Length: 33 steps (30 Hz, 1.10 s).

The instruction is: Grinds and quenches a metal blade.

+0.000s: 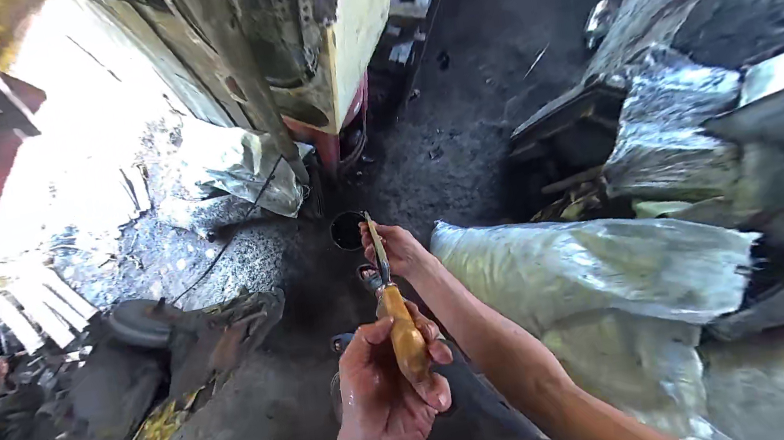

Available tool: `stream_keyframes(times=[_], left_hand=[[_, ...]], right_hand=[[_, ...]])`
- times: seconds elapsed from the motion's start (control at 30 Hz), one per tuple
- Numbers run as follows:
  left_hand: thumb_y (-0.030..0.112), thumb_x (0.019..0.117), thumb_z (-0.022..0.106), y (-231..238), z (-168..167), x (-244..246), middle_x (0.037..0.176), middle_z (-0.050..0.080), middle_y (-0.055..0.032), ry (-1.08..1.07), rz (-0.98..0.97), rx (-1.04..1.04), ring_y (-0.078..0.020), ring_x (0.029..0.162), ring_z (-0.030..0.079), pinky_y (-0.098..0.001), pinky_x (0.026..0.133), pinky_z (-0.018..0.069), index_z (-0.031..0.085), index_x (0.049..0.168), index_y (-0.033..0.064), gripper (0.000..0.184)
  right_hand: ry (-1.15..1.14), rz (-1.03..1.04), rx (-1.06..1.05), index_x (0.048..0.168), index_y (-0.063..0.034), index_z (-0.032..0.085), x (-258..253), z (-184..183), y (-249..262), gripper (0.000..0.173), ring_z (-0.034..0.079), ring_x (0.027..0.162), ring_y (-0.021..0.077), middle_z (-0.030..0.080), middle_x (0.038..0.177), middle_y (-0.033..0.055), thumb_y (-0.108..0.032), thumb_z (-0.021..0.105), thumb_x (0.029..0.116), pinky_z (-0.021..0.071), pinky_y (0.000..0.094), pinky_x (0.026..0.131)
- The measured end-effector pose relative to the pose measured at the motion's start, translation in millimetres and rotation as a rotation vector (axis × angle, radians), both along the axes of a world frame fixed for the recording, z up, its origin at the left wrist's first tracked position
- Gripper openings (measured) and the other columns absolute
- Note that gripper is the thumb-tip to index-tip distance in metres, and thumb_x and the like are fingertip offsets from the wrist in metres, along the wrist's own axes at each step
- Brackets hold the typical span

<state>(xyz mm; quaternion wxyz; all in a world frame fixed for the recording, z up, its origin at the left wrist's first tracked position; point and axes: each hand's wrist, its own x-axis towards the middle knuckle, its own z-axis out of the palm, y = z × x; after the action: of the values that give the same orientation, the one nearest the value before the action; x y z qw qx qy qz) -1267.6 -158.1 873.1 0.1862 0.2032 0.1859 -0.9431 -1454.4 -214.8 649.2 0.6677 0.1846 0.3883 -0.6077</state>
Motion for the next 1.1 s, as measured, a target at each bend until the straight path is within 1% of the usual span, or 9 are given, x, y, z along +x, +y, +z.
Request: stream_keyframes(times=[0.17,0.37,0.43,0.63,0.73,0.8,0.87,1.0,1.1], left_hand=[[0.03,0.0975,0.056,10,54,22,0.095,0.068,-0.0173,0.117,0.054,-0.145,-0.0267,0.074,0.073,-0.0328,0.052,0.0599,0.058,0.123,0.0001,0.039],[0.03,0.0978,0.056,25,82,41,0.094,0.067,-0.0168,0.191,0.067,-0.236,-0.0254,0.069,0.072,-0.0308,0.05,0.0584,0.057,0.122,0.0002,0.038],[0.029,0.098,0.055,29,87,46,0.093,0.067,-0.0168,0.192,0.065,-0.239,-0.0253,0.069,0.071,-0.0305,0.05,0.0583,0.057,0.122,0.0006,0.037],[0.03,0.098,0.055,37,93,68,0.094,0.068,-0.0171,0.192,0.088,-0.273,-0.0253,0.068,0.072,-0.0303,0.05,0.0586,0.057,0.122,0.0003,0.038],[0.029,0.0973,0.056,39,92,77,0.092,0.067,-0.017,0.199,0.099,-0.283,-0.0258,0.068,0.072,-0.0309,0.05,0.0588,0.057,0.122,-0.0003,0.038],[0.029,0.0975,0.056,40,91,84,0.092,0.067,-0.017,0.201,0.102,-0.292,-0.0261,0.067,0.072,-0.0309,0.049,0.0583,0.056,0.123,0.0002,0.039],[0.029,0.097,0.055,42,90,92,0.092,0.068,-0.0169,0.199,0.113,-0.299,-0.0259,0.066,0.071,-0.0312,0.048,0.0584,0.056,0.124,0.0002,0.04],[0.027,0.0942,0.06,43,88,108,0.089,0.067,-0.0158,0.206,0.162,-0.295,-0.0251,0.065,0.071,-0.0316,0.049,0.0586,0.057,0.124,-0.001,0.041],[0.029,0.0931,0.062,44,78,133,0.085,0.068,-0.0155,0.183,0.146,-0.387,-0.0237,0.061,0.07,-0.0317,0.048,0.0583,0.059,0.127,-0.0002,0.045]], right_hand=[[0.027,0.02,-0.069,0.112,-0.0092,0.059,11,76,-2,0.027,0.063,0.061,0.0074,0.064,0.085,0.0027,-0.03,0.042,0.1106,0.0556,0.0198,0.055],[0.022,0.062,-0.16,0.118,-0.0099,0.059,31,125,0,0.026,0.062,0.062,0.0068,0.064,0.087,0.0023,-0.03,0.045,0.1095,0.0555,0.0186,0.056],[0.032,0.072,-0.161,0.116,-0.01,0.059,38,136,0,0.025,0.062,0.06,0.007,0.063,0.085,0.0023,-0.03,0.044,0.1096,0.0549,0.0189,0.053],[0.025,0.1,-0.23,0.115,-0.0094,0.058,60,145,4,0.025,0.063,0.062,0.0067,0.064,0.087,0.0024,-0.029,0.044,0.1097,0.0563,0.0186,0.056],[0.025,0.104,-0.2,0.113,-0.0084,0.059,69,148,-4,0.025,0.064,0.061,0.0075,0.065,0.084,0.0033,-0.028,0.045,0.1096,0.0565,0.0196,0.055],[0.027,0.123,-0.235,0.112,-0.0073,0.06,74,141,-7,0.025,0.064,0.061,0.0086,0.065,0.084,0.0043,-0.028,0.046,0.1093,0.0572,0.0206,0.056],[0.034,0.154,-0.319,0.116,-0.0063,0.06,77,127,-10,0.026,0.066,0.065,0.0094,0.066,0.087,0.0048,-0.028,0.046,0.1093,0.0585,0.0218,0.06],[0.078,0.217,-0.235,0.114,-0.0117,0.059,94,138,-27,0.024,0.064,0.063,0.0059,0.065,0.086,0.0007,-0.029,0.044,0.1097,0.0566,0.0194,0.055],[0.102,0.251,-0.268,0.109,-0.0125,0.061,104,138,-38,0.024,0.064,0.064,0.0071,0.065,0.084,0.0001,-0.031,0.045,0.1093,0.0574,0.0215,0.057]])
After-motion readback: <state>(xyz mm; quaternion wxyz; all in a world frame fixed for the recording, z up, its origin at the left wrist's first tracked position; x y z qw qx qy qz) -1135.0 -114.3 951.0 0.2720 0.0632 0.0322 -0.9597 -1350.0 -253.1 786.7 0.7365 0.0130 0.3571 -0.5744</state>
